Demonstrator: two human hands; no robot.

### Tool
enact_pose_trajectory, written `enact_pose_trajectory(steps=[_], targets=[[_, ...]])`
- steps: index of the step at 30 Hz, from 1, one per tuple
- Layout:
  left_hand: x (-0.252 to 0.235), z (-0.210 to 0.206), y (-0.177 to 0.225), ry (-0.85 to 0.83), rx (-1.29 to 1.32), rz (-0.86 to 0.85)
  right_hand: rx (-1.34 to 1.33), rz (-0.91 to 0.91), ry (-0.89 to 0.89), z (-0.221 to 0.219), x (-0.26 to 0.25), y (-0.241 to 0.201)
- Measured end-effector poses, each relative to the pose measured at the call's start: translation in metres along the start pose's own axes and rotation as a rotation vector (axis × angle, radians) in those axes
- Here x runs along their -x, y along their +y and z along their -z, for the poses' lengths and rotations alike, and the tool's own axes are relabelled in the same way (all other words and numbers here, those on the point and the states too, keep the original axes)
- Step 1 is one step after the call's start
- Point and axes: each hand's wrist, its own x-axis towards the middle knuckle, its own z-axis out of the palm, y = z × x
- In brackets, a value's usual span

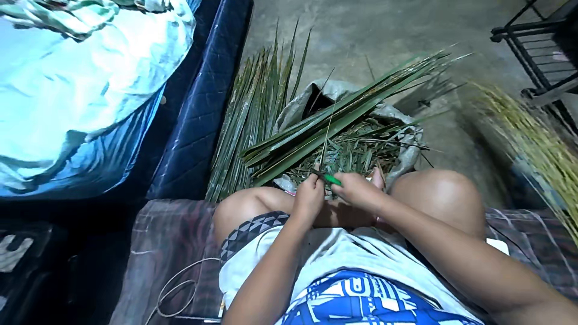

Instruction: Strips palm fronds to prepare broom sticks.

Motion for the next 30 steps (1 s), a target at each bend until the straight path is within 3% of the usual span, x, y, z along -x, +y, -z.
enact_pose_trajectory(steps=[3, 7, 12, 18, 21, 26, 30], targets=[[0.001, 0.0, 0.001, 0.013, 0.015, 0.012, 0.084, -0.01, 0.014, -0.006, 0.003, -0.008], [0.002, -0.003, 0.005, -0.017, 0.016, -0.011, 0.249, -0.107, 0.18, 0.009, -0.017, -0.002], [0.004, -0.007, 0.006, -0.038, 0.041, -0.017, 0.149, -0.194, 0.389, 0.027, -0.041, 0.02], [0.001, -0.002, 0.001, 0.011, 0.055, -0.017, -0.025, -0.01, 0.027, 0.004, -0.004, 0.001], [0.0, 0.0, 0.0, 0.022, 0.067, -0.017, -0.001, -0.006, 0.009, -0.003, 0.0, -0.006], [0.003, -0.003, 0.001, -0.003, 0.076, -0.035, 0.237, -0.117, 0.187, 0.011, -0.024, -0.001], [0.006, -0.006, 0.003, -0.04, 0.166, -0.046, 0.164, -0.201, 0.383, 0.028, -0.045, 0.019]])
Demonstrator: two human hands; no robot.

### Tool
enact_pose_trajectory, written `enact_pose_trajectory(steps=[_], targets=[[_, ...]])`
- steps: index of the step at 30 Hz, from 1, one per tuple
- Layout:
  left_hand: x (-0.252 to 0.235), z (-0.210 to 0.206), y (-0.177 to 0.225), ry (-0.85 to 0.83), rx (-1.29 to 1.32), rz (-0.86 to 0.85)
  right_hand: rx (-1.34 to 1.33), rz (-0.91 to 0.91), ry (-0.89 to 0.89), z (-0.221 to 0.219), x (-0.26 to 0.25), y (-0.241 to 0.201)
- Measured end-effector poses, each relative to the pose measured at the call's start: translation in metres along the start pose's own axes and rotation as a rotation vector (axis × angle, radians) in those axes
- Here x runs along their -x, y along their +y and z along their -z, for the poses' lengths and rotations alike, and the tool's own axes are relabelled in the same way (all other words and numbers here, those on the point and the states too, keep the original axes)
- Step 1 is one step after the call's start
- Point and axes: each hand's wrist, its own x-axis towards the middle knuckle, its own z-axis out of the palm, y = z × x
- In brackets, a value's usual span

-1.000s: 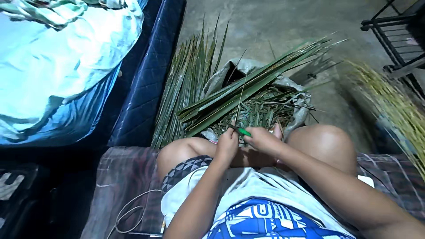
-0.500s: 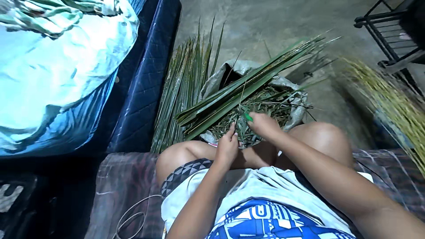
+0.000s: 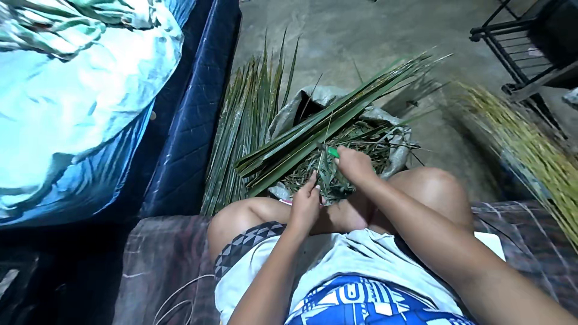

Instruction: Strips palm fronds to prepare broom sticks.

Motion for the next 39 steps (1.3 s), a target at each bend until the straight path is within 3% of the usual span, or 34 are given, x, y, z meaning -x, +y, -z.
enact_pose_trajectory(steps=[2, 8, 12, 15, 19, 24, 28, 32, 35, 39], targets=[[0.002, 0.001, 0.001, -0.025, 0.061, 0.007, -0.054, -0.003, 0.0, 0.003, -0.001, 0.006], [0.001, 0.012, 0.003, -0.045, 0.44, 0.069, -0.142, 0.198, -0.297, -0.001, 0.048, -0.008], [0.003, 0.018, 0.004, -0.142, 0.717, 0.15, -0.032, 0.169, -0.225, 0.006, 0.041, -0.008], [0.004, 0.02, 0.005, -0.212, 0.819, 0.189, -0.073, 0.07, -0.071, 0.008, 0.013, 0.004], [0.004, 0.02, 0.004, -0.26, 0.844, 0.2, -0.175, -0.005, 0.039, 0.015, -0.003, 0.013], [0.0, 0.023, 0.001, -0.24, 0.924, 0.211, -0.109, 0.179, -0.21, 0.007, 0.038, -0.001], [0.001, 0.023, 0.001, -0.257, 0.933, 0.232, -0.067, 0.137, -0.173, 0.011, 0.032, 0.002], [0.004, 0.022, 0.004, -0.302, 0.891, 0.24, -0.189, -0.095, 0.023, 0.02, -0.008, 0.03], [0.006, 0.02, 0.003, -0.3, 0.814, 0.194, -0.329, -0.168, 0.123, 0.025, -0.013, 0.034], [0.004, 0.012, 0.001, -0.259, 0.499, 0.039, -0.657, -0.035, -0.073, 0.01, 0.004, 0.02]])
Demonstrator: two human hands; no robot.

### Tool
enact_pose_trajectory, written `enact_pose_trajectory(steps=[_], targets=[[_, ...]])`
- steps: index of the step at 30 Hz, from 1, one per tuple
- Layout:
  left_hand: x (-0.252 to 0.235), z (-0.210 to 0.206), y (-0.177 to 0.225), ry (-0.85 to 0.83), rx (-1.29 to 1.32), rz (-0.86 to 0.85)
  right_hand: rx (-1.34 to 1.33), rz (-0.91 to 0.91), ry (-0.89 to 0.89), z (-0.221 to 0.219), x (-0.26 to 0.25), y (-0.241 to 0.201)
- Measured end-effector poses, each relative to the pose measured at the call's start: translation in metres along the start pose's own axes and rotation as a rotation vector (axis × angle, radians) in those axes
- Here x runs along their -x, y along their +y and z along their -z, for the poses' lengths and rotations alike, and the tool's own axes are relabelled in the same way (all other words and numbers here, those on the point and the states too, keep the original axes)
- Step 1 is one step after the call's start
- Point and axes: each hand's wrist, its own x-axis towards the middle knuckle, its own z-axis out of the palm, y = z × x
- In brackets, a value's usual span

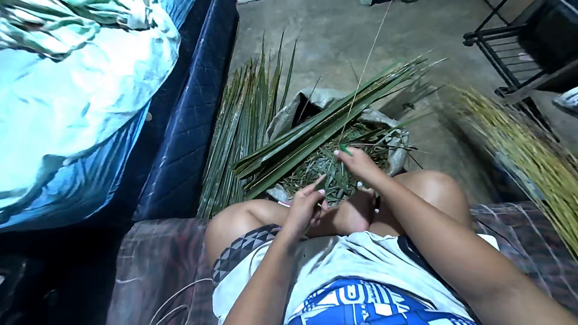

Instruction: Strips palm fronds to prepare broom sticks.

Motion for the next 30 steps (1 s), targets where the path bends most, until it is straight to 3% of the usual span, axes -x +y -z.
enact_pose_trajectory(steps=[3, 6, 10, 15, 20, 24, 30], targets=[[-0.002, -0.012, -0.004, 0.02, -0.275, -0.014, -0.166, 0.01, -0.115, -0.009, 0.005, 0.002], [-0.004, -0.019, -0.008, 0.014, -0.53, 0.043, -0.231, 0.02, 0.014, 0.002, -0.005, 0.007], [-0.009, -0.017, -0.016, 0.04, -0.717, -0.024, -0.076, 0.09, 0.177, 0.012, -0.017, 0.016], [-0.014, -0.007, -0.013, 0.186, -0.751, -0.047, 0.132, 0.164, -0.094, -0.012, 0.018, 0.0], [-0.013, -0.005, -0.013, 0.317, -0.737, 0.002, 0.573, 0.187, -0.325, -0.032, 0.054, -0.018], [-0.014, -0.006, -0.012, 0.304, -0.75, -0.031, 0.784, 0.167, -0.254, -0.034, 0.049, -0.024], [-0.014, -0.009, -0.009, 0.281, -0.806, -0.055, 0.655, 0.022, 0.048, -0.018, 0.006, -0.008]])
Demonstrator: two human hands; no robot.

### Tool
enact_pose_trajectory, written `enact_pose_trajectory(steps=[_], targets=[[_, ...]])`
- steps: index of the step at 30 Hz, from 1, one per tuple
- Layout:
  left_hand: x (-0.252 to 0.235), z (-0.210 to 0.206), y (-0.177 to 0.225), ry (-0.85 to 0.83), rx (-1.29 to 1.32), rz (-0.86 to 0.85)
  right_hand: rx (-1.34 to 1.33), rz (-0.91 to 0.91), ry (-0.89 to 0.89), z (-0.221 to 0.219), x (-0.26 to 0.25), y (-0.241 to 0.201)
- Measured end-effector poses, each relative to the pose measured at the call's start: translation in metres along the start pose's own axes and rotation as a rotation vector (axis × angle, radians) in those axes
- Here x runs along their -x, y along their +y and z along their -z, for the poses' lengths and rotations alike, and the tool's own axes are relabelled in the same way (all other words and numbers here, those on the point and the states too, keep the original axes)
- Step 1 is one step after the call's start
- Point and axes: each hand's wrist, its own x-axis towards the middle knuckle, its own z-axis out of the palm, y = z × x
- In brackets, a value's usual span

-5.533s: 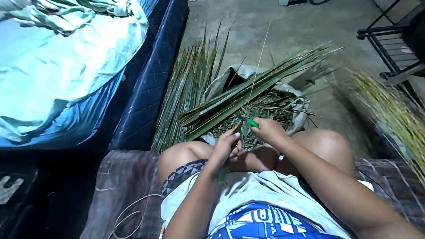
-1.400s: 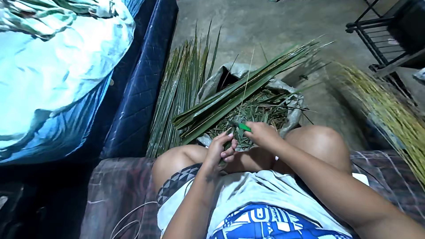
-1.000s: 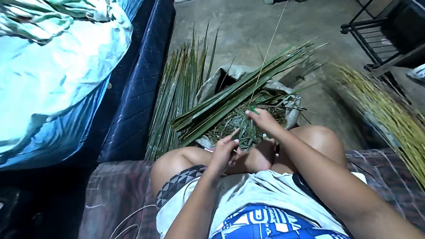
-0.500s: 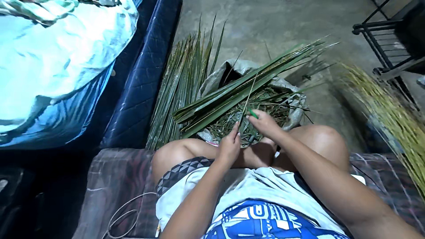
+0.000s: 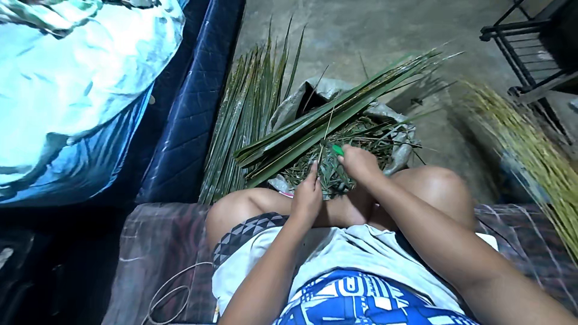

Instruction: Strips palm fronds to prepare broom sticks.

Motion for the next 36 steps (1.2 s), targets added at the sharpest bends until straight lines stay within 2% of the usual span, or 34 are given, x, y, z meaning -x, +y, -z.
enact_pose_trajectory(steps=[3, 7, 9, 14, 20, 23, 26, 29, 36], targets=[[0.001, -0.001, -0.002, -0.004, 0.024, -0.01, -0.075, -0.013, -0.016, 0.007, 0.002, 0.001], [-0.001, 0.002, -0.004, 0.03, 0.056, 0.03, -0.16, 0.162, -0.288, -0.004, 0.037, -0.014], [-0.001, 0.004, -0.004, 0.025, 0.066, 0.065, -0.147, 0.2, -0.343, -0.011, 0.048, -0.02], [-0.002, 0.003, -0.003, 0.029, 0.062, 0.038, 0.051, 0.159, -0.225, -0.007, 0.033, -0.024], [0.003, 0.0, 0.0, 0.007, 0.079, 0.007, -0.075, -0.026, 0.042, 0.0, -0.012, 0.006], [0.002, 0.0, -0.002, 0.01, 0.095, -0.001, -0.158, 0.029, 0.009, 0.004, -0.002, 0.005], [0.0, 0.002, -0.003, 0.031, 0.109, 0.01, -0.19, 0.148, -0.224, -0.001, 0.03, -0.01], [-0.001, 0.0, -0.007, 0.063, 0.078, 0.025, -0.167, 0.198, -0.329, -0.012, 0.046, -0.018], [0.0, 0.001, 0.002, 0.072, 0.041, -0.029, -0.016, 0.112, -0.115, -0.009, 0.008, -0.013]])
